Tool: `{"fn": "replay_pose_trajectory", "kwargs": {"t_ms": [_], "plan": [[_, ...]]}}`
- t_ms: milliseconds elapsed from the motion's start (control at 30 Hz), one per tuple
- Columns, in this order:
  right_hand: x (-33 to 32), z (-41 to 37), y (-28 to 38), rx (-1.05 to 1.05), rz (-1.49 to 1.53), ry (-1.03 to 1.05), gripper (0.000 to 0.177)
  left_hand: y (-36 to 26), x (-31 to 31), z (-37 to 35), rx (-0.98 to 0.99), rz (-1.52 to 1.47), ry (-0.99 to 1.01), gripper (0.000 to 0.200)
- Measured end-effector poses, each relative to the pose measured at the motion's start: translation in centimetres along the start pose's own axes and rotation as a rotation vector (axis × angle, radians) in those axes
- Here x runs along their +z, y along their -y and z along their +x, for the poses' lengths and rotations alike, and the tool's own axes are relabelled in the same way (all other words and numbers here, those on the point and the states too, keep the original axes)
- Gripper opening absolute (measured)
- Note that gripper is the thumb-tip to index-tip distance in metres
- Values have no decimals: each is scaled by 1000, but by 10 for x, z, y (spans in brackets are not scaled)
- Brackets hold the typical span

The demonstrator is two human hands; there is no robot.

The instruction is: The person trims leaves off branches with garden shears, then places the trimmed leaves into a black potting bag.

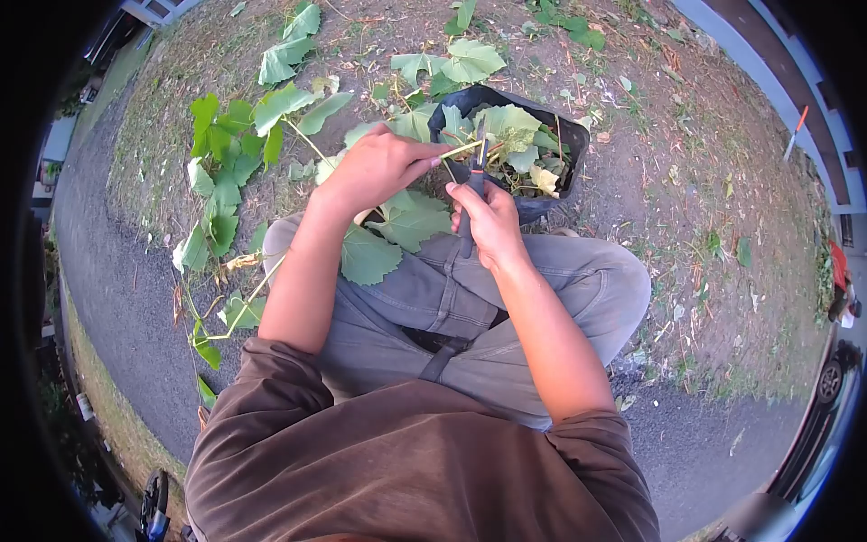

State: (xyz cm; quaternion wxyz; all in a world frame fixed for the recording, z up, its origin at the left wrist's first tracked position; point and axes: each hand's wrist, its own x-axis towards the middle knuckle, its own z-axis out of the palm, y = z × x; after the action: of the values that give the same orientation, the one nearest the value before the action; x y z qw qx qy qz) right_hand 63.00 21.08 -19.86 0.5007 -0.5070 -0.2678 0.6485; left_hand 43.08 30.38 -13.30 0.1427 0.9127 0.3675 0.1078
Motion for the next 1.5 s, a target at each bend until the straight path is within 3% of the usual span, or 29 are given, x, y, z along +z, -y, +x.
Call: {"fn": "replay_pose_trajectory", "kwargs": {"t_ms": [333, 500, 600, 700, 833, 967, 1067, 1133, 1300, 1433, 1500], "plan": [[2, -2, 10, -27, 125, -7, 21, -11, -4, -6, -54, 67, -25, 28], [-5, -1, 16, 51, 227, 100, 32, 1, -12, -4, -63, -186, -96, 29], [-1, -5, 14, -70, -85, 77, 28, 11, -16, -4, -127, -345, -17, 27], [6, -12, 18, -88, -203, 71, 29, 13, -21, -5, -96, -346, 26, 26], [-1, -3, 5, -89, -14, 33, 29, 13, -21, -6, -87, -305, 35, 25], [-7, -1, 5, -94, -168, 37, 25, 11, -18, -5, -68, -270, 18, 25], [-3, -3, 5, -93, -38, -1, 23, 10, -16, -4, -88, -235, 18, 25], [0, -5, 9, 33, 78, -25, 21, 13, -14, -4, -97, -218, 16, 25], [-2, -3, 22, 1, 250, -53, 23, 27, -9, -3, -165, -242, -73, 27], [-4, -5, 20, 15, 120, -3, 33, 17, -14, -1, -168, -296, -87, 26], [0, -6, 13, -74, -87, 71, 31, 14, -9, -1, -138, -252, -35, 26]]}}
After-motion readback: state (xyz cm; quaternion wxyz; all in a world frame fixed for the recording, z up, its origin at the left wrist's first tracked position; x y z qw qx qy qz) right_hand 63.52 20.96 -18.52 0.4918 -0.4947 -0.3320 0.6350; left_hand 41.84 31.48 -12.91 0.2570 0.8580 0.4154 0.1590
